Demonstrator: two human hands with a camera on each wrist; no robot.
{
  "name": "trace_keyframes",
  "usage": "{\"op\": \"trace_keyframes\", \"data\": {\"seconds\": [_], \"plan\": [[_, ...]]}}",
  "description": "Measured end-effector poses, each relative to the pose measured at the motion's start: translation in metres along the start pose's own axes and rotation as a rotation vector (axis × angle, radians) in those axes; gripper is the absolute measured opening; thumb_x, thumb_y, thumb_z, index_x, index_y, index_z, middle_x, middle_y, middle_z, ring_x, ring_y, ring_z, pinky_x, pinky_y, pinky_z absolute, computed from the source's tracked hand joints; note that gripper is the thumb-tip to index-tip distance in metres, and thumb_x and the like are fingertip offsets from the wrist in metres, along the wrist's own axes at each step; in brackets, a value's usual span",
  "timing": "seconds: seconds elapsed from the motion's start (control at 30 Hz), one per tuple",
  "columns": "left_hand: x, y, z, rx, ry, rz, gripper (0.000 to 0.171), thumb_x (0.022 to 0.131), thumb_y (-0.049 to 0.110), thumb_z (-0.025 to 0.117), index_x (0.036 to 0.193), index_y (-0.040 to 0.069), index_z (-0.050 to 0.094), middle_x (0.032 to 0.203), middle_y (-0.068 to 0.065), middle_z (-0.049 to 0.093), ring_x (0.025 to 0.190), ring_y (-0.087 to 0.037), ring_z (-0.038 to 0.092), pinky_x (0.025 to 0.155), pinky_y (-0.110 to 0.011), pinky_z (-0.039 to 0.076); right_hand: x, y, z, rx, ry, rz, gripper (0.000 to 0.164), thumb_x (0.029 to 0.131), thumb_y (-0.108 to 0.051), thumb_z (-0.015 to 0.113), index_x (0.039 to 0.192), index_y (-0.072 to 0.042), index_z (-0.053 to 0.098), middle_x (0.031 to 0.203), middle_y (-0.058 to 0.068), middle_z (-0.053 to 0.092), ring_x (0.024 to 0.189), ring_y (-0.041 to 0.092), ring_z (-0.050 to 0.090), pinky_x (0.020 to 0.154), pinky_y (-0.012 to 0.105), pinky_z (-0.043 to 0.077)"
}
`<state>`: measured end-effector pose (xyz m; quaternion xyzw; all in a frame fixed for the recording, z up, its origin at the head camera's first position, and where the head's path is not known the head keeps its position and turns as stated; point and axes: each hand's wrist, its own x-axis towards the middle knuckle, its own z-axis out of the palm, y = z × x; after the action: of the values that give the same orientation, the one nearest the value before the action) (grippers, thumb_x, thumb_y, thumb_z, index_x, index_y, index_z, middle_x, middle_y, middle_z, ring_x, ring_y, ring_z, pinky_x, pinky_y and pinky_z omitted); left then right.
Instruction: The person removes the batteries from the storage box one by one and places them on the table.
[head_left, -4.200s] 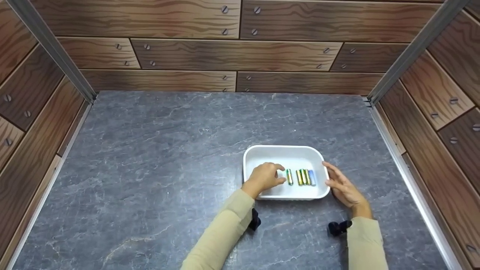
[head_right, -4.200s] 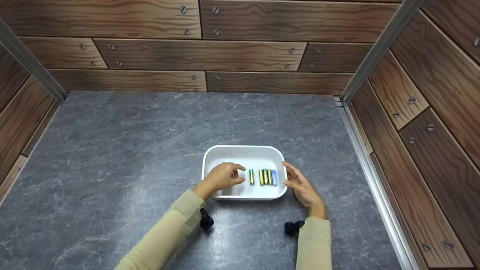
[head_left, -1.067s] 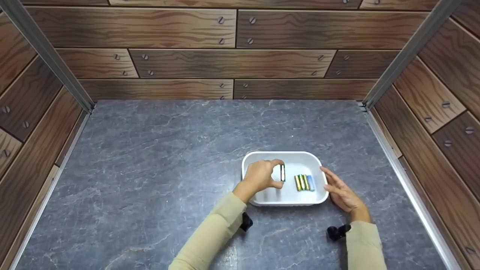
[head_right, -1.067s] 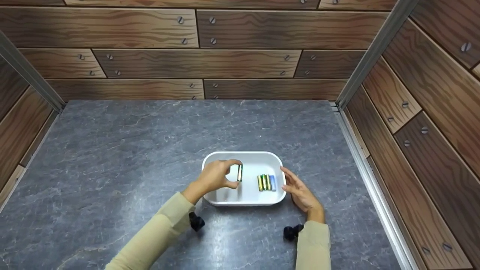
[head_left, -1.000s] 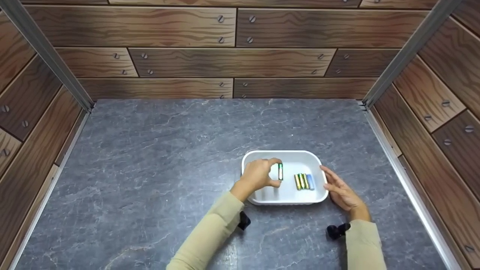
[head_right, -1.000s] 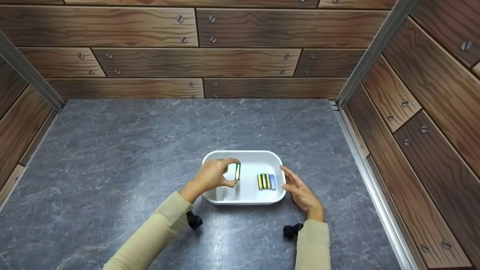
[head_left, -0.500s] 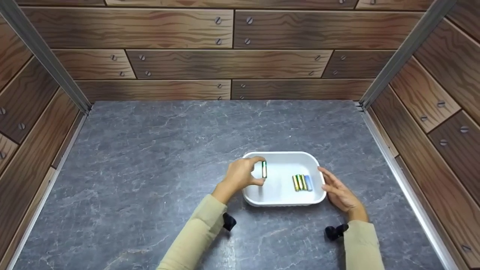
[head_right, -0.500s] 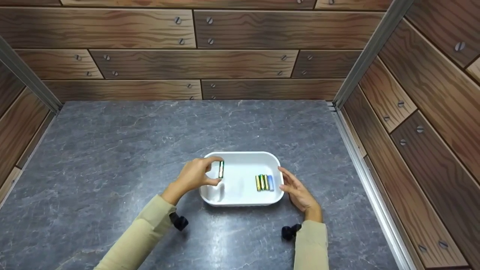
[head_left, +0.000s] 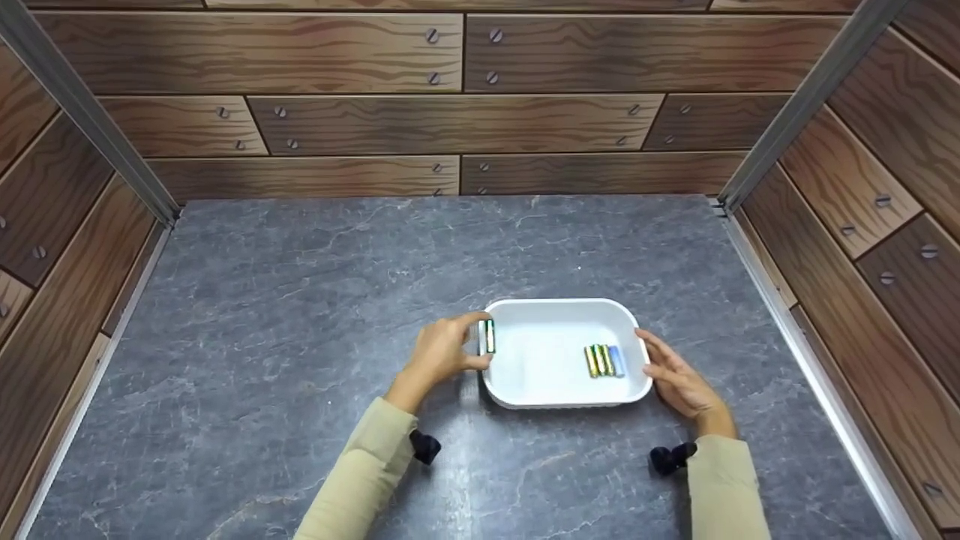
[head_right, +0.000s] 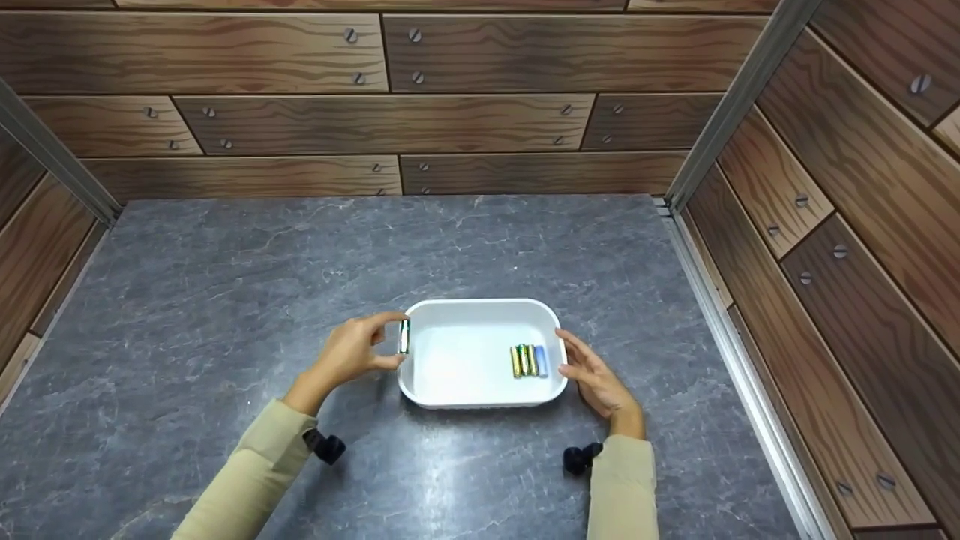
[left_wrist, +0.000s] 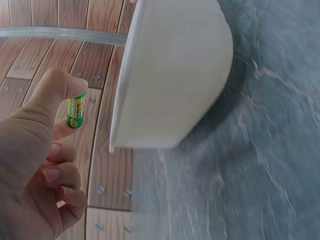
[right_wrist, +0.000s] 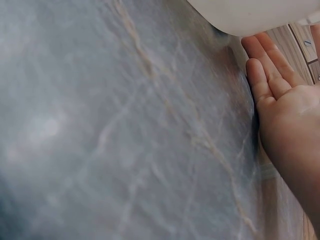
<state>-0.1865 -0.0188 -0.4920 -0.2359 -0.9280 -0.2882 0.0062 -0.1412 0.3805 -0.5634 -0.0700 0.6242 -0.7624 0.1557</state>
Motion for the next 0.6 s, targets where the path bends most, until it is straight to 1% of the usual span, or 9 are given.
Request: {"op": "trace_keyframes", "data": {"seconds": [0.1, 0.3, 0.47, 0.6], "plan": [[-0.004, -0.007, -0.002, 0.0, 0.015, -0.013, 0.059, 0.07, 0.033, 0.08, 0.124, 0.018, 0.063, 0.077, -0.011, 0.067, 0.058, -0.009, 0.039, 0.051, -0.023, 0.029, 0.0, -0.001, 0.0, -0.013, 0.018, 0.014, 0.06, 0.094, 0.005, 0.044, 0.15, -0.008, 0.027, 0.136, -0.02, 0.051, 0.125, -0.006, 0.049, 0.102, 0.011, 0.037], [-0.012, -0.018, -0.003, -0.014, 0.009, -0.05, 0.059, 0.07, 0.035, 0.08, 0.125, 0.021, 0.063, 0.076, -0.013, 0.066, 0.058, -0.009, 0.036, 0.05, -0.022, 0.026, 0.001, -0.001, 0.002, -0.04, 0.044, 0.048, 0.059, 0.095, 0.004, 0.045, 0.15, -0.01, 0.028, 0.133, -0.022, 0.051, 0.123, -0.009, 0.047, 0.1, 0.01, 0.037], [-0.017, -0.026, 0.0, -0.014, 0.016, -0.047, 0.058, 0.07, 0.032, 0.081, 0.123, 0.019, 0.064, 0.075, -0.012, 0.065, 0.058, -0.009, 0.037, 0.05, -0.022, 0.026, 0.001, -0.002, 0.002, -0.029, 0.044, 0.05, 0.058, 0.095, 0.003, 0.045, 0.149, -0.011, 0.029, 0.134, -0.022, 0.051, 0.124, -0.008, 0.048, 0.101, 0.011, 0.037], [-0.019, -0.033, 0.005, -0.02, 0.001, -0.054, 0.059, 0.069, 0.03, 0.081, 0.123, 0.017, 0.064, 0.073, -0.012, 0.064, 0.058, -0.009, 0.037, 0.05, -0.023, 0.026, 0.001, -0.002, 0.003, -0.01, 0.043, 0.037, 0.057, 0.094, 0.004, 0.046, 0.148, -0.013, 0.033, 0.134, -0.02, 0.052, 0.123, -0.007, 0.049, 0.1, 0.012, 0.039]]}}
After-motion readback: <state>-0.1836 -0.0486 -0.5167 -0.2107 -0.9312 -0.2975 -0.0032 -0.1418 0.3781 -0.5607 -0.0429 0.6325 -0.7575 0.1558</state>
